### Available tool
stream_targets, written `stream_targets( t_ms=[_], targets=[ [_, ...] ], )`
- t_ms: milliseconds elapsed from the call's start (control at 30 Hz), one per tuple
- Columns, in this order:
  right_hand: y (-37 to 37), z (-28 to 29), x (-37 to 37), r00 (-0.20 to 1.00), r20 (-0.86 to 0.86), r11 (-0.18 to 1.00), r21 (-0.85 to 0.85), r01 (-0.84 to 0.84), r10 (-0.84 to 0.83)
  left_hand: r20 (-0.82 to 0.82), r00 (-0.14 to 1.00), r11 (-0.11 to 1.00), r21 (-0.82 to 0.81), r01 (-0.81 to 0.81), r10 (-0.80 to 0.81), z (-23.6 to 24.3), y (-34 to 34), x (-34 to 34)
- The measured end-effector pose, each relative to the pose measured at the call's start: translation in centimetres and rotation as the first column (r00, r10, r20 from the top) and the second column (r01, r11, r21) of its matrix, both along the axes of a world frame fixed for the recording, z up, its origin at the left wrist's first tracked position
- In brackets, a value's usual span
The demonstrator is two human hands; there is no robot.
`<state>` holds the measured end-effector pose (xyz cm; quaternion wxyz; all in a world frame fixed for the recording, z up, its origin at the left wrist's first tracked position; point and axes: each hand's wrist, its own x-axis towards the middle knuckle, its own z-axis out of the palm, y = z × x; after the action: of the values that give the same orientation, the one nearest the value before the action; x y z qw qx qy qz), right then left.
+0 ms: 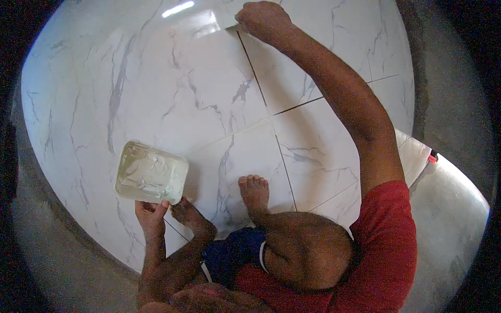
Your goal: The person applies a white paste between floor tiles using a small putty knife while holding a container of the paste.
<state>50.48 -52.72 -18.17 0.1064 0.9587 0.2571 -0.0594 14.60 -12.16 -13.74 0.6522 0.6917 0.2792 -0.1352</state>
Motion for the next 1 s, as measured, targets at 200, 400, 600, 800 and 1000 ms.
stream_targets(
  t_ms=[200,400,600,800,1000],
  targets=[
    [-1.9,2.0,-6.9,0.995,-0.084,0.993,-0.108,0.036,-0.046,0.023,1.0,0.998,-0.065,0.021,-0.02,0.3,-0.3,0.3],
    [-2.0,2.7,-8.2,0.995,0.015,0.991,0.098,0.095,-0.097,-0.014,1.0,0.995,-0.098,0.026,-0.027,1.9,-0.8,1.2],
    [-4.2,-3.6,-7.7,0.979,0.197,0.968,0.253,-0.006,-0.046,-0.038,0.999,0.993,-0.114,0.019,-0.023,1.5,-0.4,1.2],
    [-6.3,-2.7,-7.7,0.994,0.109,0.979,0.202,-0.025,0.003,0.003,1.0,0.998,-0.067,-0.011,0.011,0.5,-0.2,0.5],
    [1.1,0.6,-2.1,0.989,0.107,0.994,0.057,0.093,-0.099,-0.029,0.999,0.997,-0.06,0.041,-0.043,0.0,0.2,0.1]
  ],
)
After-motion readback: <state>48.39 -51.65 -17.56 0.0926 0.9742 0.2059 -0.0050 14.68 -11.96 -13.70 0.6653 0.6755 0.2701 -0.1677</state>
